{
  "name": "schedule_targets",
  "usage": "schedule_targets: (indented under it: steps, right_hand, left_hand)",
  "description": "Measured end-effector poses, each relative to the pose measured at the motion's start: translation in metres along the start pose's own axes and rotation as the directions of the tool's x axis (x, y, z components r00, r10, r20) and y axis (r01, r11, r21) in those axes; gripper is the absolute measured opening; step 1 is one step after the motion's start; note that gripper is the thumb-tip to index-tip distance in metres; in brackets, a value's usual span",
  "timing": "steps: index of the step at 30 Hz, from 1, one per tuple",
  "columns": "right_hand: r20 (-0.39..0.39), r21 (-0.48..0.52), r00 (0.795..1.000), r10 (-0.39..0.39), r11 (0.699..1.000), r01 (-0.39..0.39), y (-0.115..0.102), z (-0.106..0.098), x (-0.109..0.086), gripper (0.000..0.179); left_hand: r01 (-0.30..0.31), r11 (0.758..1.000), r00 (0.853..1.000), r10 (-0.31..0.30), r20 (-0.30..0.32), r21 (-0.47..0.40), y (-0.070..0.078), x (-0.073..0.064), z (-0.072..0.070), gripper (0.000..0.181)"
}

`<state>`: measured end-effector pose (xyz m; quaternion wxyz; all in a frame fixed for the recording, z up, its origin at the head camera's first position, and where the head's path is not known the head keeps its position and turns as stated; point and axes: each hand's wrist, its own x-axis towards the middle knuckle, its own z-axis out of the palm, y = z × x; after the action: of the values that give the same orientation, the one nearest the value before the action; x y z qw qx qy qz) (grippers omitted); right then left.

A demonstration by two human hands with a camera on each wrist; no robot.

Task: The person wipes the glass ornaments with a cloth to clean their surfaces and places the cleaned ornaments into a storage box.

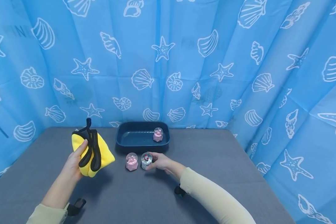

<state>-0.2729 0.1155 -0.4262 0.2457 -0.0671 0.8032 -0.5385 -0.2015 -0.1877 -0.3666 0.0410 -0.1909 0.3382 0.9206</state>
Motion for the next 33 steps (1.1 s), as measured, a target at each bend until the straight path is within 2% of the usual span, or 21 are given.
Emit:
schedule_targets:
  steps: [6, 12, 17, 22, 27, 33]
  right_hand:
    - [-0.036, -0.065, 0.999, 0.007, 0.998, -0.01, -0.001, 0.003, 0.005, 0.054]
    - [-0.074, -0.1, 0.997, 0.028, 0.994, -0.036, -0.004, 0.004, 0.006, 0.035]
    - [-0.108, -0.097, 0.993, 0.037, 0.994, -0.048, -0.004, 0.007, 0.004, 0.033]
    - [-0.124, -0.075, 0.99, 0.065, 0.994, -0.075, -0.006, 0.003, -0.006, 0.033]
    - [-0.092, -0.008, 0.989, 0.116, 0.993, -0.117, -0.014, -0.006, -0.02, 0.036]
    - [-0.023, 0.101, 0.997, 0.067, 0.993, -0.065, -0.028, -0.013, -0.032, 0.034]
  left_hand:
    - [0.0, 1.0, 1.0, 0.0, -0.001, 0.029, 0.002, 0.0, 0.0, 0.032]
    - [-0.009, 1.0, 1.0, 0.008, 0.011, 0.024, -0.001, 0.001, 0.003, 0.025]
    - [-0.013, 0.999, 1.0, 0.012, 0.028, 0.033, -0.006, -0.001, 0.001, 0.017]
    - [-0.01, 1.0, 0.998, 0.008, 0.06, 0.025, -0.012, 0.0, 0.004, 0.015]
    - [0.004, 1.0, 0.995, -0.003, 0.1, -0.014, -0.015, 0.0, 0.006, 0.015]
    - [-0.001, 1.0, 0.992, 0.003, 0.124, -0.017, -0.018, -0.001, 0.008, 0.015]
